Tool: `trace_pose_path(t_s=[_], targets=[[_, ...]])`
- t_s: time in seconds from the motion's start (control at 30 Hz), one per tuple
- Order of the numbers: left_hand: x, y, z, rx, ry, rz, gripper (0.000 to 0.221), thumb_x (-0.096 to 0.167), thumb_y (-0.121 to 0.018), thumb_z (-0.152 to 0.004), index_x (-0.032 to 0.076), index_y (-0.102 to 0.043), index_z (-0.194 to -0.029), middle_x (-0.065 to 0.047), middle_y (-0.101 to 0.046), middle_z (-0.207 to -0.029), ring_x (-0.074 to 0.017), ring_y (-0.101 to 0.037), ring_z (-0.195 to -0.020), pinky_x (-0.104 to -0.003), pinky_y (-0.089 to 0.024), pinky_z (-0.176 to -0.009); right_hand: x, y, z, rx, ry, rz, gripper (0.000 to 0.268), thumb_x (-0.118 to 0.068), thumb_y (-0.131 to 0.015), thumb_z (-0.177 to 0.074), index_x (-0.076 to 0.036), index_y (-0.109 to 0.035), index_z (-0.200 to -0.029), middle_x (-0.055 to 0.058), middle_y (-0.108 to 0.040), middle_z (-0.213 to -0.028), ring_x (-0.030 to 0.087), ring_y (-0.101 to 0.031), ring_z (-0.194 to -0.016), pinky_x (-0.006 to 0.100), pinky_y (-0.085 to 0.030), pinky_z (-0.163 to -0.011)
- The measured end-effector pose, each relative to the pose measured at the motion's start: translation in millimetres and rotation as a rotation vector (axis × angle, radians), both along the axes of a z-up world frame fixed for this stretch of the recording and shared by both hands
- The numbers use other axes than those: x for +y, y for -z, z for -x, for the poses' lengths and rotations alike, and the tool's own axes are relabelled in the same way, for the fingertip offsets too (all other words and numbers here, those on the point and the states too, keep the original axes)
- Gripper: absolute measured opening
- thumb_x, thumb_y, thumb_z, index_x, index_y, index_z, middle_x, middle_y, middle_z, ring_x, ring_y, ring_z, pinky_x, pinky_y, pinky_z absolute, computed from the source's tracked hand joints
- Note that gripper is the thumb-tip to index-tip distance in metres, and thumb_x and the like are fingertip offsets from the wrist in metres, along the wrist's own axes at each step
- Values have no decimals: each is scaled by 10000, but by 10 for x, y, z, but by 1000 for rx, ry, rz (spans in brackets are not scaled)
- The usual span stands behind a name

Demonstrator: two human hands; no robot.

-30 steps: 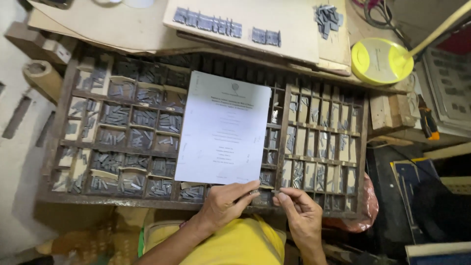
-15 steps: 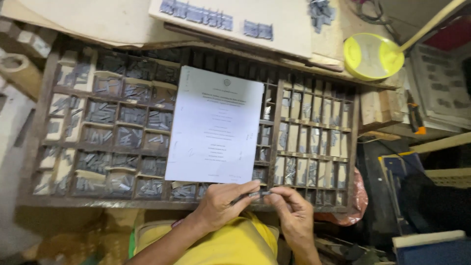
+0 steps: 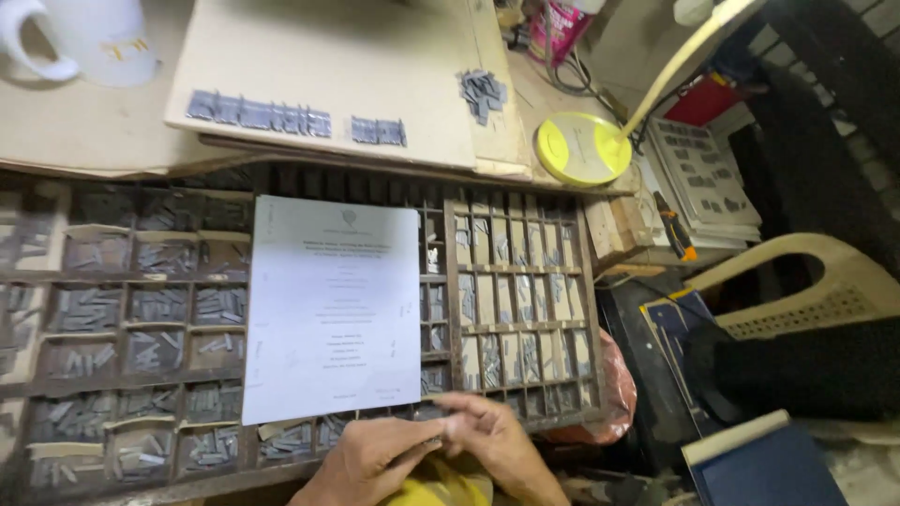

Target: Manually arranging metal type characters from a type case onto a layout board for printing based on a reference document.

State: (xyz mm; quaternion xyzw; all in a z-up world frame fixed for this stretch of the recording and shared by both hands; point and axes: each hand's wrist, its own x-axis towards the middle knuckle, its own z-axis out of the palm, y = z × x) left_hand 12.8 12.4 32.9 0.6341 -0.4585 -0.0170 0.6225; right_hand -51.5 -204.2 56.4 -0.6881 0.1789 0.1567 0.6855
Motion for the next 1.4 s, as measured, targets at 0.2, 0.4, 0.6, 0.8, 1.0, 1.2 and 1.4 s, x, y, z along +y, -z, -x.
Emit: trace_pose_path(t_s=[0.2,0.4,0.6,0.8,1.0,1.2,1.4], targets=[[66,494,-26,-5,-375,-108,399,100,-836,-824,57,-752,-1212,-87,-816,-1117,-205,-831,-950,-334,-665,-948,-591,-40,-1089,-371,153,895,314,-281,-586,-993,-144,-700,-1251,65,-740,-1273,173,-656,-1193,352,-545,-1046],[121,444,-55,80,-456,-130,380,137,-840,-821,100,-771,-1192,-71,-831,-1072,-183,-838,-904,-303,-693,-889,-822,120,-2103,-438,-56,1311,445,-264,-493,-1010,-203,-583,-1442,160,-599,-1038,432,-632,-882,573,-505,-662],[136,426,-61,78,-419,-4,404,7,-821,-806,64,-754,-1200,-134,-806,-1122,-257,-812,-1002,-338,-670,-964,-754,126,-2230,-438,19,1210,371,14,-626,-872,-112,-663,-1219,66,-623,-1018,227,-641,-923,345,-601,-795],[145,383,-58,132,-395,72,346,-28,-796,-812,46,-775,-1150,-148,-813,-1099,-248,-814,-990,-313,-669,-935,-642,-186,-2066,-403,162,817,138,-158,-613,-1001,-114,-708,-1091,74,-740,-1120,229,-678,-1083,395,-539,-1038],[108,258,-85,82,-490,38,330,86,-875,-787,69,-792,-1107,-113,-812,-1085,-200,-823,-971,-288,-655,-944,-221,-496,-1204,-222,426,180,120,0,-646,-987,12,-707,-1089,154,-720,-983,248,-698,-871,369,-611,-866],[-38,152,-221,-100,-417,62,340,-8,-803,-865,-2,-712,-1193,-193,-783,-1093,-275,-830,-922,-270,-707,-847,-189,-302,-660,-506,306,117,265,-27,-674,-943,50,-672,-1197,146,-723,-941,236,-727,-846,342,-658,-815],[-184,-111,-279,-239,-462,117,652,23,-865,-869,31,-535,-1432,-146,-787,-1123,-209,-819,-947,-287,-696,-856,-132,-229,-421,-585,259,-95,293,-21,-710,-927,51,-662,-1208,135,-752,-924,204,-741,-795,320,-656,-784]])
